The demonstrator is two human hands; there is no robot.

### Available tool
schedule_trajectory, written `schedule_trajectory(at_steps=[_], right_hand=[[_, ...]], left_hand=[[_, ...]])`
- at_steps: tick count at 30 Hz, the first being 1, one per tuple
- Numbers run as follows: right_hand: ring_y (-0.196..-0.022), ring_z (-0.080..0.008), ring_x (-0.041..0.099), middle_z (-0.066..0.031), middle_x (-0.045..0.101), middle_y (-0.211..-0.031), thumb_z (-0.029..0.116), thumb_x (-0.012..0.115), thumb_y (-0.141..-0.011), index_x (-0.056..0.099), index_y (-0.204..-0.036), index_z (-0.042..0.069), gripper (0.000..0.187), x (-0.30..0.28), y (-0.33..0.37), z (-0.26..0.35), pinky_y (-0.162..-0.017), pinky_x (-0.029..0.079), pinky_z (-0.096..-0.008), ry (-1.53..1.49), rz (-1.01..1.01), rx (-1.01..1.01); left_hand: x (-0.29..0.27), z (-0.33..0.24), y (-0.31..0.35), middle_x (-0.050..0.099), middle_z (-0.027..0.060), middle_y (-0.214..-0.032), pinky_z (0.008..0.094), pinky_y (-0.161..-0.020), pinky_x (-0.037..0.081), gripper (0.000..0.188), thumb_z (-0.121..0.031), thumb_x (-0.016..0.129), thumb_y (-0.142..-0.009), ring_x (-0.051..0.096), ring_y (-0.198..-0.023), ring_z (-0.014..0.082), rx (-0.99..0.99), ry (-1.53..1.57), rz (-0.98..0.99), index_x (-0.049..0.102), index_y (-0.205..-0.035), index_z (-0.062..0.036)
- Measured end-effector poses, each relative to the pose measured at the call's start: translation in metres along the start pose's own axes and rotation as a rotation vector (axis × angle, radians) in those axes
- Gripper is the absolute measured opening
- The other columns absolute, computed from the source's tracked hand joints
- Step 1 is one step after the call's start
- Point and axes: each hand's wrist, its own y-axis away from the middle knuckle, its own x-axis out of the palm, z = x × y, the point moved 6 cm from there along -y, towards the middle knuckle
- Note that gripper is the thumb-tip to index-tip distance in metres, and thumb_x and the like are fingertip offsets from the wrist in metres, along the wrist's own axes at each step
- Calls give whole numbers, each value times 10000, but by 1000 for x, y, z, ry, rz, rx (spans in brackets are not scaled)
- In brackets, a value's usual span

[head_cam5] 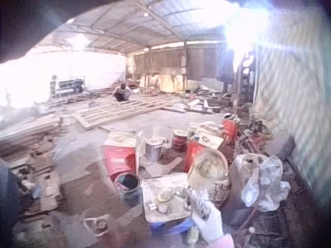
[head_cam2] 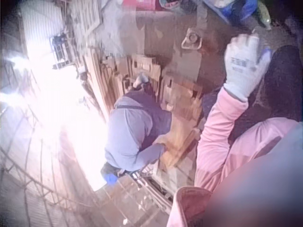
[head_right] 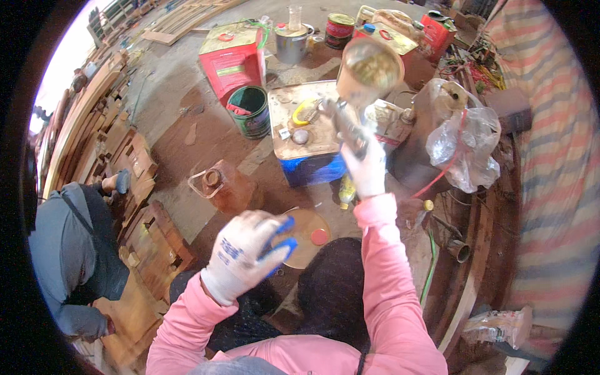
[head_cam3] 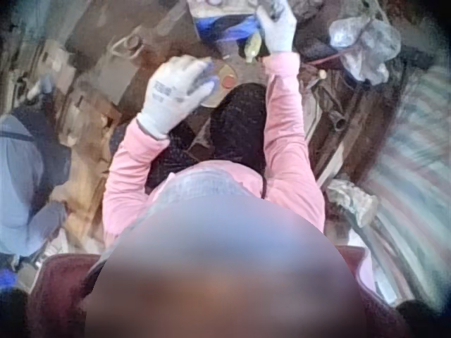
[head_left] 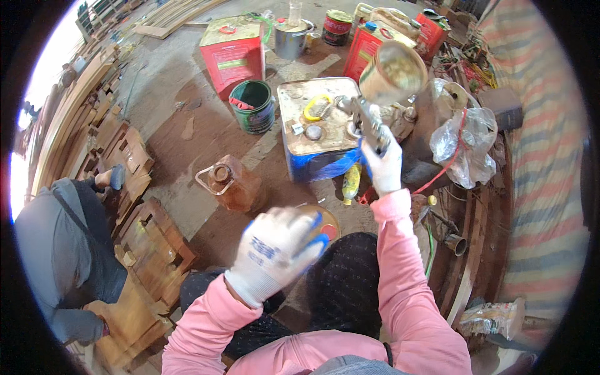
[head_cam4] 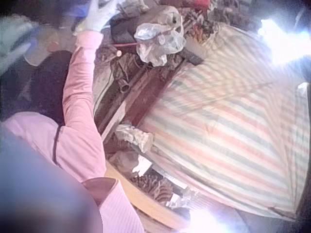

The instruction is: The person pours a brown liquid from a plastic bottle into a paint sprayer cup, then attaches the sprayer to a hose and tests it. They repeat the pouring process and prepare the sprayer for use.

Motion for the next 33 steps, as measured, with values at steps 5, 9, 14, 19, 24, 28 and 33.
schedule_trajectory(at_steps=[5, 9, 14, 19, 24, 28, 33], right_hand=[[-916, -351, 701, -200, 693, -1037, 40, 701, -814, 631, -1166, 27, 359, -1, 74, 34, -817, 554, -391, 195, 80, -27], [-851, -360, 693, -149, 708, -972, 111, 776, -715, 686, -1040, 87, 338, 1, 114, 55, -733, 560, -426, 431, 122, -305], [-790, -313, 707, -91, 730, -907, 179, 808, -684, 726, -933, 112, 271, 5, 133, 64, -699, 561, -402, 413, 194, -471], [-785, -308, 708, -95, 733, -918, 191, 809, -702, 726, -940, 110, 265, 9, 142, 66, -704, 564, -408, 416, 239, -555], [-812, -316, 708, -100, 731, -923, 201, 811, -714, 723, -963, 102, 283, 10, 149, 60, -714, 565, -413, 424, 278, -528], [-840, -332, 705, -120, 723, -965, 213, 813, -722, 706, -1034, 89, 352, 11, 148, 60, -737, 564, -423, 346, 274, -488], [-873, -335, 705, -143, 714, -1008, 246, 818, -722, 674, -1110, 54, 456, 12, 146, 61, -758, 564, -423, 332, 307, -458]], left_hand=[[-17, 13, -23, 556, 189, -1324, 413, -1020, 480, 780, -222, 838, -763, 599, -1181, 343, 51, 161, -270, 483, -1424, -11], [-9, 13, -42, 417, 198, -1487, 423, -1107, 427, 1134, -268, 934, -628, 521, -1311, 360, 69, 420, -288, 308, -1535, -1], [2, -2, -54, 391, 188, -1543, 434, -1164, 364, 1288, -296, 986, -564, 431, -1408, 333, 206, 384, -310, 231, -1565, -2], [13, -2, -56, 476, 190, -1470, 466, -1137, 383, 1154, -307, 960, -597, 479, -1350, 389, 131, 580, -300, 326, -1517, -19], [10, -10, -49, 486, 185, -1463, 474, -1136, 386, 1057, -267, 940, -628, 484, -1344, 390, 241, 452, -328, 371, -1486, -29], [12, -11, -41, 487, 184, -1462, 479, -1138, 386, 1041, -250, 935, -633, 481, -1350, 389, 213, 463, -289, 376, -1483, -33], [9, -5, -34, 480, 177, -1472, 470, -1137, 392, 1063, -267, 947, -618, 482, -1353, 374, 166, 480, -347, 375, -1483, -31]])
